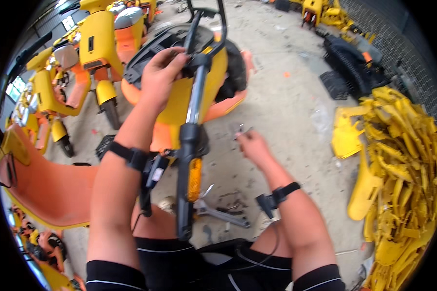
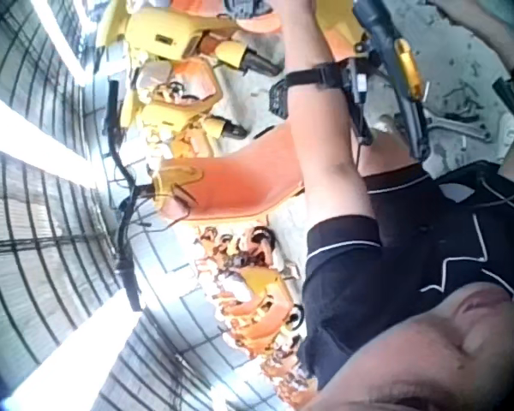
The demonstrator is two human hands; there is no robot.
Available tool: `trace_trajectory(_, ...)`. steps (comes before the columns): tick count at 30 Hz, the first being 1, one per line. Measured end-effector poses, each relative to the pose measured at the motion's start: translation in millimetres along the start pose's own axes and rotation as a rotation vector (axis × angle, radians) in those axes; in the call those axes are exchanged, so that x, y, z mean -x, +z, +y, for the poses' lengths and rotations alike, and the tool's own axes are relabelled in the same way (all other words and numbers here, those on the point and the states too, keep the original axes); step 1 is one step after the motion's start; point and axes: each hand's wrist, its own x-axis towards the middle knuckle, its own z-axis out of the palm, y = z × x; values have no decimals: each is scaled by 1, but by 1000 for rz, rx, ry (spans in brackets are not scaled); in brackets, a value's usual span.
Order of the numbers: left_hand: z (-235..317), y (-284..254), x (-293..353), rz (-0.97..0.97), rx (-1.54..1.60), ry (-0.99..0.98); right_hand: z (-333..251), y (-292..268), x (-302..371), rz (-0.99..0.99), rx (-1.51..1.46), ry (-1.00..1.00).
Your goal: The person is assembling the front fork and handlebar assembly of a yellow electric scooter. They use a wrench to tighten bolts and secure the components to the scooter's frame while sitting on the floor in a workshop.
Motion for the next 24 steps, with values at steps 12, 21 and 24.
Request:
trace_trajectory(12,4,14,-1,-13,-21,32,-4,-12,-3,-12,-81,53)
trace_trajectory(21,1,16,0,-26,-1,22,-2,-18,-1,18,-58,43)
trace_trajectory(24,1,17,0,-32,11,26,0,-20,-3,29,-97,39)
